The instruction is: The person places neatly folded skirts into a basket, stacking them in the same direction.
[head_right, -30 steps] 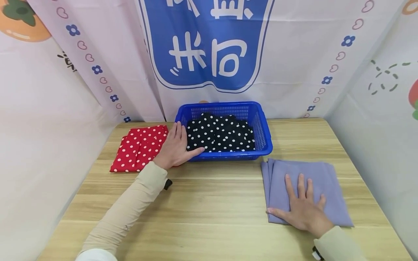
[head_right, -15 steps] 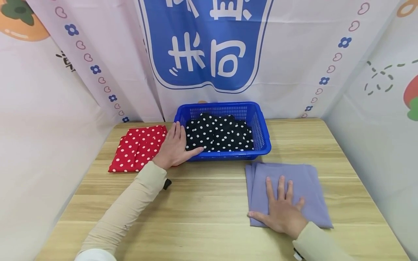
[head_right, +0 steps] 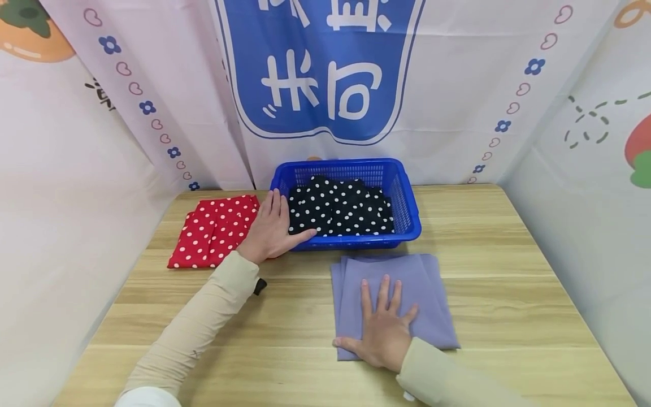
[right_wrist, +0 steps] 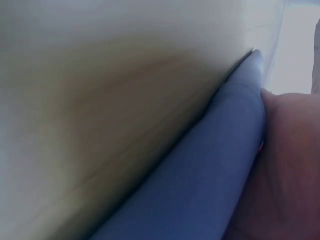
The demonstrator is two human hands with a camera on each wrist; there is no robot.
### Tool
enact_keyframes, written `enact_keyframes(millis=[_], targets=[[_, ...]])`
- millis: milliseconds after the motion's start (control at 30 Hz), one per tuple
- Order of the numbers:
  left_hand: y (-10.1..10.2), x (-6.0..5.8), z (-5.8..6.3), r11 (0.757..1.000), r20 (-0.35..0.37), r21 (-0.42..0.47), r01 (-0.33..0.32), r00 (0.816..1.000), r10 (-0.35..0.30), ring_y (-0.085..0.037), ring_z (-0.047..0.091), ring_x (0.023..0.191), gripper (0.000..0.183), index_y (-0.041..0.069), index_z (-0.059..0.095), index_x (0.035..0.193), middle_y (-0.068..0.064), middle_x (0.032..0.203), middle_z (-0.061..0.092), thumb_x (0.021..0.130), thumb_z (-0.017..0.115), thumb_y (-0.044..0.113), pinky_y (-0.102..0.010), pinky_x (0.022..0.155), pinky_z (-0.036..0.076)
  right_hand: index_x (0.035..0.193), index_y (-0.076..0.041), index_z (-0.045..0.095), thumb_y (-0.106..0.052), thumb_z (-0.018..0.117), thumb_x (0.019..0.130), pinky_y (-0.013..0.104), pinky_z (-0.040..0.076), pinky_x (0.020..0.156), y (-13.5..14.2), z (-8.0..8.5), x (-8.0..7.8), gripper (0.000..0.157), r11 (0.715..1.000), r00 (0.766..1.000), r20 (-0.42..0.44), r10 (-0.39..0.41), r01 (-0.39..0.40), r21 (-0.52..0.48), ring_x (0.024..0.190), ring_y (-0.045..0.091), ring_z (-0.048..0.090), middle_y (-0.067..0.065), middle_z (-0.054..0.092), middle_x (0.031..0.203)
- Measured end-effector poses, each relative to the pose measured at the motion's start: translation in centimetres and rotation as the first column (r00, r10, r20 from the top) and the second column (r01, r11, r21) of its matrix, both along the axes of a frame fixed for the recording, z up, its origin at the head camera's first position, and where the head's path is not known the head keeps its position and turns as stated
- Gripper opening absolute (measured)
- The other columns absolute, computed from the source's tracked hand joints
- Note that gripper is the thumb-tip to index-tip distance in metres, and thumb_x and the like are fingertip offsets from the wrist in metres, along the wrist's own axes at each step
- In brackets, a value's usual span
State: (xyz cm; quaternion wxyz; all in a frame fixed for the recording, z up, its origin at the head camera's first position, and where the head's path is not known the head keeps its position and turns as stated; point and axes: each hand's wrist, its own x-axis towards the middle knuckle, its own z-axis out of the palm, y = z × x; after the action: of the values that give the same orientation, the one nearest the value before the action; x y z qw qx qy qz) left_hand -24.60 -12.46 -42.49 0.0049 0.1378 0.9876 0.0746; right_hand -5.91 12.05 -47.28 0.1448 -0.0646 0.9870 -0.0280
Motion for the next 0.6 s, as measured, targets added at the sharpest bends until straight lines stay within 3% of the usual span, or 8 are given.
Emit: enact_keyframes(millis=[233,400,500,600], targets=[[-0.1,-0.1,0.0,1.0,-0.015,0.005,0.002,1.0,-0.002,-0.037,-0.003,0.152,0.124,-0.003,0.006,0.153,-0.022,0.163,-0.001,0.075,0.026,0.091,-0.05,0.125,0.008,0.157,-0.013,0.008,-0.096,0.033,0.066,0.087,0.022,0.091,-3.7,0.1,-0.1,0.126,1.0,1.0,-0.017,0.015,-0.015,0.015,0.142,0.059,0.004,0.034,0.0,0.158],[-0.1,-0.2,-0.2,1.0,-0.03,0.025,0.001,1.0,0.0,-0.037,-0.004,0.152,0.125,-0.003,0.005,0.154,-0.021,0.163,-0.003,0.074,0.026,0.092,-0.05,0.125,0.008,0.157,-0.014,0.006,-0.097,0.033,0.065,0.087,0.018,0.092,-4.8,-0.2,-0.3,0.126,1.0,1.0,-0.017,0.01,-0.01,-0.003,0.143,0.058,0.0,0.033,-0.003,0.158],[-0.2,-0.2,-0.4,0.996,-0.038,0.088,0.004,0.999,0.0,-0.035,-0.006,0.152,0.126,-0.001,0.002,0.154,-0.02,0.163,-0.004,0.073,0.028,0.092,-0.05,0.124,0.008,0.157,-0.015,0.002,-0.097,0.031,0.065,0.088,0.013,0.092,-4.6,-0.5,-0.3,0.126,1.0,1.0,0.011,0.009,-0.009,-0.027,0.143,0.058,-0.004,0.032,-0.008,0.158],[-0.7,-0.1,-0.6,0.974,-0.049,0.224,0.024,0.999,-0.014,-0.032,-0.008,0.153,0.12,0.004,-0.006,0.154,-0.014,0.164,-0.01,0.077,0.03,0.089,-0.05,0.124,0.009,0.157,-0.019,0.0,-0.097,0.029,0.067,0.088,0.011,0.093,-3.8,0.1,-0.4,0.122,0.997,0.997,0.071,0.017,-0.011,-0.079,0.143,0.056,-0.007,0.03,-0.01,0.159]])
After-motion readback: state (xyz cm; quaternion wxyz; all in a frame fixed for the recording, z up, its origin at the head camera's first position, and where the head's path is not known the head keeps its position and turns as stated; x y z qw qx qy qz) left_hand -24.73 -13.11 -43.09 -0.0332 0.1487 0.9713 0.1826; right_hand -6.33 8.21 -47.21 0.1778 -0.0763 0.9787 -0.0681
